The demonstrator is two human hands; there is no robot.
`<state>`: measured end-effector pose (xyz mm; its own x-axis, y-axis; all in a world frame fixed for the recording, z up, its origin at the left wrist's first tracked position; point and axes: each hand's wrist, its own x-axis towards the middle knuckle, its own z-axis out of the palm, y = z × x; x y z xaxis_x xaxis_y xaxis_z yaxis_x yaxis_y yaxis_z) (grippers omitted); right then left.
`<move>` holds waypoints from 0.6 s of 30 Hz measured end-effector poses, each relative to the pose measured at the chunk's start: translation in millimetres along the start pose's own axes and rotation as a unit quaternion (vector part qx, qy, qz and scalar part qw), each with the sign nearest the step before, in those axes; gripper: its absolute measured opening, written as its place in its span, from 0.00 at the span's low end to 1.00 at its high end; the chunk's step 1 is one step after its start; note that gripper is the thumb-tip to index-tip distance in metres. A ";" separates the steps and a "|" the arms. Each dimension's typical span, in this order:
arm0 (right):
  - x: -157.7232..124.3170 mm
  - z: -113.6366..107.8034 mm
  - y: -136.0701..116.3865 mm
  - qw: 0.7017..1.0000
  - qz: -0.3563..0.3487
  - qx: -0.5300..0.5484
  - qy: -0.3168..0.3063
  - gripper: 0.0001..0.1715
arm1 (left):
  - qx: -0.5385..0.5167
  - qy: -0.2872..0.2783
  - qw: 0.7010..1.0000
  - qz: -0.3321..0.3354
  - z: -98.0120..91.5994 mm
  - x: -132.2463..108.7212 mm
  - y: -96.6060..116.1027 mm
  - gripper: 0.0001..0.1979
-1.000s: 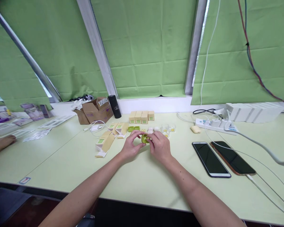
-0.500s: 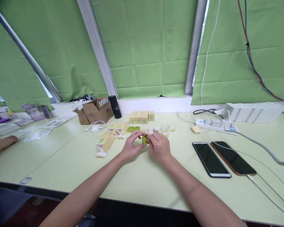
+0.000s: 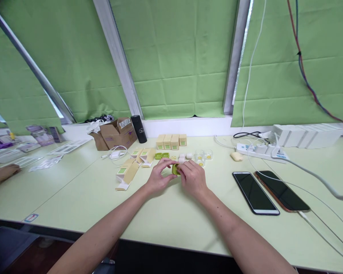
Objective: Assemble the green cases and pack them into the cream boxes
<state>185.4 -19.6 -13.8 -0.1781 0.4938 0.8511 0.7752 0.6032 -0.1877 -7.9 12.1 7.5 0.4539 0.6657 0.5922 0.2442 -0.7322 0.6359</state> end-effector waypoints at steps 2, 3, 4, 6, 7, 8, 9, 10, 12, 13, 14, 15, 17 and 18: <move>-0.2 0.4 0.0 1.000 0.000 0.003 0.004 0.12 | 0.000 0.001 1.000 -0.001 0.2 0.0 0.1 0.21; -0.4 0.5 -0.1 1.000 0.000 0.005 0.006 0.12 | 0.000 0.001 1.000 -0.002 0.3 0.0 0.1 0.21; -0.6 0.7 -0.1 1.000 -0.001 0.008 0.006 0.12 | 0.000 0.002 1.000 -0.004 0.5 -0.1 0.2 0.22; -0.9 1.0 -0.3 1.000 -0.002 0.015 0.004 0.13 | 0.001 0.002 1.000 -0.005 0.9 -0.2 -0.1 0.22; -1.1 1.2 -0.3 1.000 -0.001 0.018 0.003 0.13 | 0.002 0.002 1.000 -0.004 1.0 -0.4 -0.5 0.22; -1.3 1.3 -0.2 1.000 0.000 0.021 0.001 0.14 | 0.002 0.002 1.000 -0.002 1.1 -0.5 -1.1 0.22; -1.5 1.5 0.0 1.000 0.000 0.024 0.000 0.14 | 0.003 0.001 1.000 0.000 1.0 -0.6 -1.8 0.22; -1.7 1.7 0.3 1.000 0.000 0.026 -0.001 0.14 | 0.004 -0.001 1.000 0.002 0.8 -0.8 -2.6 0.22; -2.1 1.7 1.4 1.000 -0.001 0.030 -0.007 0.14 | 0.006 -0.005 1.000 0.006 0.3 -0.9 -4.1 0.22; -2.2 1.4 2.1 1.000 -0.001 0.030 -0.011 0.13 | 0.008 -0.007 1.000 0.009 -0.1 -0.8 -4.7 0.22; -2.3 0.9 2.8 0.999 -0.001 0.028 -0.016 0.13 | 0.010 -0.008 1.000 0.012 -0.5 -0.6 -5.2 0.22; -2.3 0.2 3.5 0.999 -0.001 0.027 -0.021 0.12 | 0.013 -0.009 1.000 0.015 -0.9 -0.3 -5.6 0.22; -2.1 -2.0 4.6 0.999 -0.004 0.028 -0.030 0.12 | 0.021 -0.008 1.000 0.021 -2.1 0.5 -6.1 0.22; -2.0 -3.2 4.9 0.999 -0.008 0.032 -0.033 0.13 | 0.028 -0.004 0.999 0.023 -2.7 0.9 -6.5 0.23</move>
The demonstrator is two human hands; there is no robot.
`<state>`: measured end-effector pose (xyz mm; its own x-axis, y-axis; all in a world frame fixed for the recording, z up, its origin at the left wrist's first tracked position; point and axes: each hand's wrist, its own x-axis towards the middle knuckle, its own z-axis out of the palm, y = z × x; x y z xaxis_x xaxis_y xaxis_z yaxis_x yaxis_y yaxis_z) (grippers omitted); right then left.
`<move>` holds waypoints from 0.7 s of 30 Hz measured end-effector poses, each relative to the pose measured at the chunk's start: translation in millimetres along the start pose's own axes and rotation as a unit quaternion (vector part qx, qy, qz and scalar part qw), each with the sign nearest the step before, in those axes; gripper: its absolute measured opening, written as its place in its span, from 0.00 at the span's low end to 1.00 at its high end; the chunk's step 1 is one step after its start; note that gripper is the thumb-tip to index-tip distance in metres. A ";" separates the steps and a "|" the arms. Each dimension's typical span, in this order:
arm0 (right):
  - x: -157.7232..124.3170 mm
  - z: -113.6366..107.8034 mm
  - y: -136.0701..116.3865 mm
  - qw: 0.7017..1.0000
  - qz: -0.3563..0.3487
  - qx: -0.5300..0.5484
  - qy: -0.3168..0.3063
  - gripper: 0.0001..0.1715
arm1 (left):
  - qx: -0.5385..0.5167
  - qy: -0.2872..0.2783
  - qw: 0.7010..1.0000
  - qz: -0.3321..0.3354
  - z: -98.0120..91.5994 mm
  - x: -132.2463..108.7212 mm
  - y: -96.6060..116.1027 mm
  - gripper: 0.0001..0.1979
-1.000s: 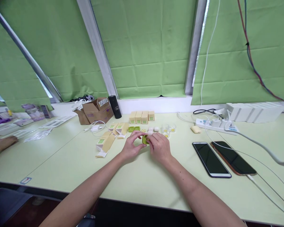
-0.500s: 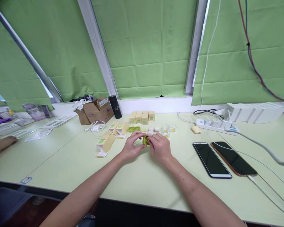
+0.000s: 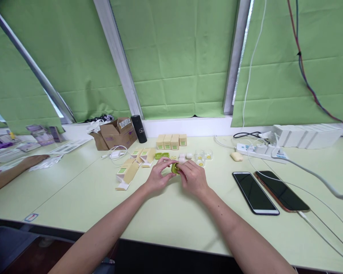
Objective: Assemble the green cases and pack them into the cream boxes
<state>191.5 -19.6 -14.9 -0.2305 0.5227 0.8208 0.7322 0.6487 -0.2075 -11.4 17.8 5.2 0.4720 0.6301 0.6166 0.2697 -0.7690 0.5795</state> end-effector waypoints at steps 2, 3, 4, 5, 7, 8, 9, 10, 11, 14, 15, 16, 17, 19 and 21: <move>-0.1 -2.1 0.2 1.000 -0.003 0.009 0.002 0.16 | 0.018 0.015 1.000 0.001 -1.4 0.6 -1.2 0.24; -0.2 -2.7 0.1 1.000 0.000 0.012 0.007 0.17 | 0.028 0.024 0.999 0.002 -2.1 0.8 -2.0 0.24; -0.4 -2.8 0.0 1.000 0.007 0.014 0.012 0.18 | 0.038 0.031 0.999 0.003 -2.6 1.0 -2.9 0.24; -0.8 -2.4 -0.1 1.000 0.016 0.016 0.015 0.19 | 0.046 0.036 0.998 0.006 -2.8 1.1 -3.9 0.24; -1.8 -0.3 -0.3 0.999 0.034 0.024 0.010 0.24 | 0.056 0.036 0.998 0.014 -2.5 1.0 -5.9 0.23; -2.5 1.3 -0.2 0.999 0.039 0.032 0.001 0.28 | 0.057 0.034 0.998 0.019 -1.9 0.9 -6.6 0.23; -3.2 3.1 -0.1 0.998 0.041 0.040 -0.009 0.30 | 0.057 0.032 0.998 0.023 -1.1 0.8 -7.0 0.23; -3.9 5.0 0.0 0.998 0.042 0.050 -0.017 0.32 | 0.055 0.030 0.998 0.026 -0.2 0.7 -7.1 0.23; -4.4 6.8 0.3 0.997 0.042 0.061 -0.021 0.33 | 0.053 0.028 0.998 0.025 0.7 0.5 -6.7 0.23; -4.6 10.2 1.1 0.993 0.050 0.105 -0.012 0.33 | 0.039 0.033 0.999 0.001 2.6 0.6 -3.0 0.25; -4.0 10.5 1.2 0.991 0.057 0.124 -0.004 0.33 | 0.032 0.038 0.999 -0.012 2.9 0.9 -1.0 0.26; -3.3 10.4 1.1 0.988 0.066 0.143 0.005 0.32 | 0.022 0.045 0.998 -0.026 3.2 1.3 1.0 0.27; -2.3 10.0 1.0 0.984 0.077 0.160 0.014 0.32 | 0.009 0.053 0.998 -0.039 3.5 1.8 2.9 0.26; -0.3 8.7 0.3 0.976 0.100 0.189 0.032 0.30 | -0.022 0.070 0.995 -0.065 4.9 3.2 5.6 0.20; 1.3 7.5 -0.6 0.969 0.122 0.211 0.047 0.27 | -0.054 0.087 0.990 -0.100 7.9 4.6 6.1 0.12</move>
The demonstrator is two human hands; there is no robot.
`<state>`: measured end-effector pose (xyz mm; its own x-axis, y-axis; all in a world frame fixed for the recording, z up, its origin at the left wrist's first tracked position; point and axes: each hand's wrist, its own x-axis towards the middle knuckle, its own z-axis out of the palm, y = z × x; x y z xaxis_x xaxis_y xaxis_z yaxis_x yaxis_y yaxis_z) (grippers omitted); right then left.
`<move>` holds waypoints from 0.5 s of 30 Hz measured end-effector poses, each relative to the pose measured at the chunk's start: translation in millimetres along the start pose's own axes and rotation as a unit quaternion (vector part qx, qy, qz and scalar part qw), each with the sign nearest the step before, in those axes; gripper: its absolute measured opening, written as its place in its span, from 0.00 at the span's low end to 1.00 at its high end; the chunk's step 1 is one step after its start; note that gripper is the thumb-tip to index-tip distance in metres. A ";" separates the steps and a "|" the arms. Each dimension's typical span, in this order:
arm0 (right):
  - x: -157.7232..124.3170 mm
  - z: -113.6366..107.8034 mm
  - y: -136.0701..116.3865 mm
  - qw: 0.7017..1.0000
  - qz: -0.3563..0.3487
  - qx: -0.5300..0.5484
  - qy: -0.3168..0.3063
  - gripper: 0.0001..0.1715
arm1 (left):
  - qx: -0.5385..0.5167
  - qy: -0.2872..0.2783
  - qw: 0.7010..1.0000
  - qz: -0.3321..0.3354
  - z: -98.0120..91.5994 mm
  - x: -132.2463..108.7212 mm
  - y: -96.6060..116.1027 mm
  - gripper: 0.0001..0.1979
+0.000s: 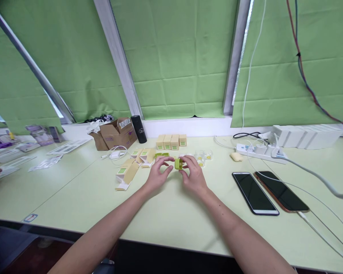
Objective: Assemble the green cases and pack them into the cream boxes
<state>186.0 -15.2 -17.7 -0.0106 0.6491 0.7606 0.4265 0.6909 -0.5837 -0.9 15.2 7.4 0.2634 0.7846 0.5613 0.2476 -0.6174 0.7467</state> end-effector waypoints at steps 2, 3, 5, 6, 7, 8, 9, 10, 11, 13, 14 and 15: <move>0.7 0.0 -0.8 1.000 0.014 0.017 0.012 0.25 | -0.025 0.012 0.999 -0.046 4.1 0.9 -1.6 0.09; 0.7 0.2 -0.9 0.999 0.018 0.022 0.016 0.25 | -0.037 0.013 0.997 -0.067 6.2 1.3 -2.7 0.08; 0.4 1.0 -0.4 0.999 0.021 0.026 0.018 0.25 | -0.061 0.007 0.993 -0.099 9.6 2.2 -4.6 0.08; 0.1 1.4 0.1 0.999 0.021 0.026 0.017 0.25 | -0.071 0.006 0.991 -0.109 10.9 2.6 -5.1 0.08; -0.3 1.9 0.6 0.999 0.021 0.024 0.016 0.25 | -0.080 0.005 0.990 -0.116 11.8 3.0 -5.4 0.09; -0.7 2.3 1.2 0.999 0.019 0.022 0.014 0.25 | -0.087 0.008 0.989 -0.120 12.6 3.3 -5.5 0.09; -1.1 2.7 1.7 1.000 0.016 0.019 0.012 0.25 | -0.094 0.010 0.988 -0.124 13.2 3.6 -5.7 0.09; -1.5 3.1 2.2 1.000 0.013 0.016 0.010 0.25 | -0.101 0.011 0.987 -0.128 13.8 3.8 -6.1 0.09; -1.8 3.3 2.6 1.000 0.009 0.012 0.009 0.24 | -0.110 0.009 0.985 -0.133 14.5 4.0 -6.8 0.10; -2.4 3.6 3.1 1.000 0.002 0.006 0.007 0.24 | -0.131 0.000 0.981 -0.143 15.7 4.2 -9.2 0.11; -2.7 3.5 3.2 1.000 -0.001 0.002 0.006 0.24 | -0.141 -0.003 0.979 -0.147 16.3 4.3 -10.7 0.12; -2.9 3.4 3.2 1.000 -0.004 -0.001 0.005 0.24 | -0.148 -0.006 0.977 -0.151 16.8 4.3 -12.3 0.13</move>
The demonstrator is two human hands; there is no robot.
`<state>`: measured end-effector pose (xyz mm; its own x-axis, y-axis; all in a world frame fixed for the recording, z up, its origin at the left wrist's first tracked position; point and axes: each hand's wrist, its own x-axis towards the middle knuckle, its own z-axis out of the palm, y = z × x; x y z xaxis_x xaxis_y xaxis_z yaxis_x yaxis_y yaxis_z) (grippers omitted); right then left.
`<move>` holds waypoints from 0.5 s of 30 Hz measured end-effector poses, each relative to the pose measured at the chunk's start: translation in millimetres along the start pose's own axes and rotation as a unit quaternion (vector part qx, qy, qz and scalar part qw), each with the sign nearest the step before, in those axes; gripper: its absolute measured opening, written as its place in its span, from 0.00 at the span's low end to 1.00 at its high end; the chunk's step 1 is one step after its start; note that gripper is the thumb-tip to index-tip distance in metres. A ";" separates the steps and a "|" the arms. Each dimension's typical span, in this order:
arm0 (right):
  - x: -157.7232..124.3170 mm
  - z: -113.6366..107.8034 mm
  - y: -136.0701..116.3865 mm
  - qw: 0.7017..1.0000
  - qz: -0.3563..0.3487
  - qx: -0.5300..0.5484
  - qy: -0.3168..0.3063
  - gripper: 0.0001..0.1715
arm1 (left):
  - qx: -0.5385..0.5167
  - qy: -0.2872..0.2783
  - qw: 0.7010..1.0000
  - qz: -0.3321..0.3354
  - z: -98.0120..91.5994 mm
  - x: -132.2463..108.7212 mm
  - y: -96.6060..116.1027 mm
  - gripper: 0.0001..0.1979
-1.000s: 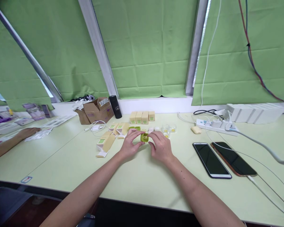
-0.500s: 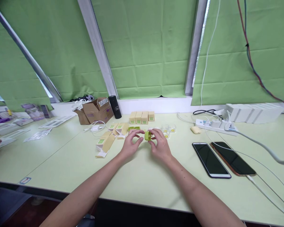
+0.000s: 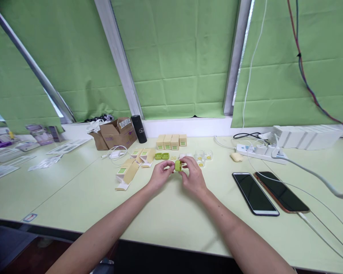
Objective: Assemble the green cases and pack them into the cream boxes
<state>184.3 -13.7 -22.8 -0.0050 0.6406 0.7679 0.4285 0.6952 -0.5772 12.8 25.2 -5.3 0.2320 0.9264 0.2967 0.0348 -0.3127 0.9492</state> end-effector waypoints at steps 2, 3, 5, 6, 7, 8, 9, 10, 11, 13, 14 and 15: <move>-0.3 -0.4 -0.1 1.000 -0.004 -0.005 -0.004 0.23 | -0.007 -0.002 1.000 -0.005 -0.3 0.8 -2.5 0.13; -0.3 -0.6 -0.2 1.000 -0.006 -0.007 -0.007 0.23 | -0.008 -0.003 1.000 -0.008 -0.5 1.1 -3.1 0.13; -0.3 -0.8 -0.1 1.000 -0.007 -0.008 -0.009 0.23 | -0.010 -0.006 1.000 -0.013 -0.9 1.2 -3.4 0.13; -0.3 -0.7 0.1 1.000 -0.007 -0.009 -0.010 0.23 | -0.011 -0.009 1.000 -0.015 -1.0 1.1 -3.2 0.13; -0.2 -0.5 0.3 1.000 -0.008 -0.008 -0.009 0.23 | -0.011 -0.011 1.000 -0.015 -1.1 1.1 -2.8 0.13; -0.1 -0.3 0.6 1.000 -0.008 -0.008 -0.009 0.23 | -0.011 -0.012 1.000 -0.016 -1.2 1.1 -2.6 0.14; 0.0 -0.1 0.8 1.000 -0.007 -0.007 -0.010 0.23 | -0.011 -0.013 1.000 -0.017 -1.3 1.1 -2.4 0.14; 0.1 0.1 0.9 1.000 -0.007 -0.006 -0.010 0.23 | -0.011 -0.013 1.000 -0.018 -1.3 1.1 -2.4 0.14; 0.2 0.2 0.9 1.000 -0.005 -0.005 -0.011 0.23 | -0.011 -0.014 1.000 -0.019 -1.4 1.2 -2.5 0.14; 0.4 0.3 0.9 1.000 -0.001 -0.002 -0.010 0.22 | -0.010 -0.015 1.000 -0.019 -1.4 1.2 -2.6 0.14; 0.4 0.4 0.9 1.000 0.002 -0.001 -0.010 0.22 | -0.010 -0.015 1.000 -0.019 -1.4 1.2 -2.6 0.14; 0.4 0.4 1.0 1.000 0.005 0.001 -0.010 0.23 | -0.010 -0.015 1.000 -0.020 -1.5 1.1 -2.6 0.15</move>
<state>184.4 -12.7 -23.1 -0.0177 0.6540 0.7563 0.4272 0.6888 -0.5857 11.5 27.3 -7.3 0.2604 0.9309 0.2563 0.0256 -0.2720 0.9619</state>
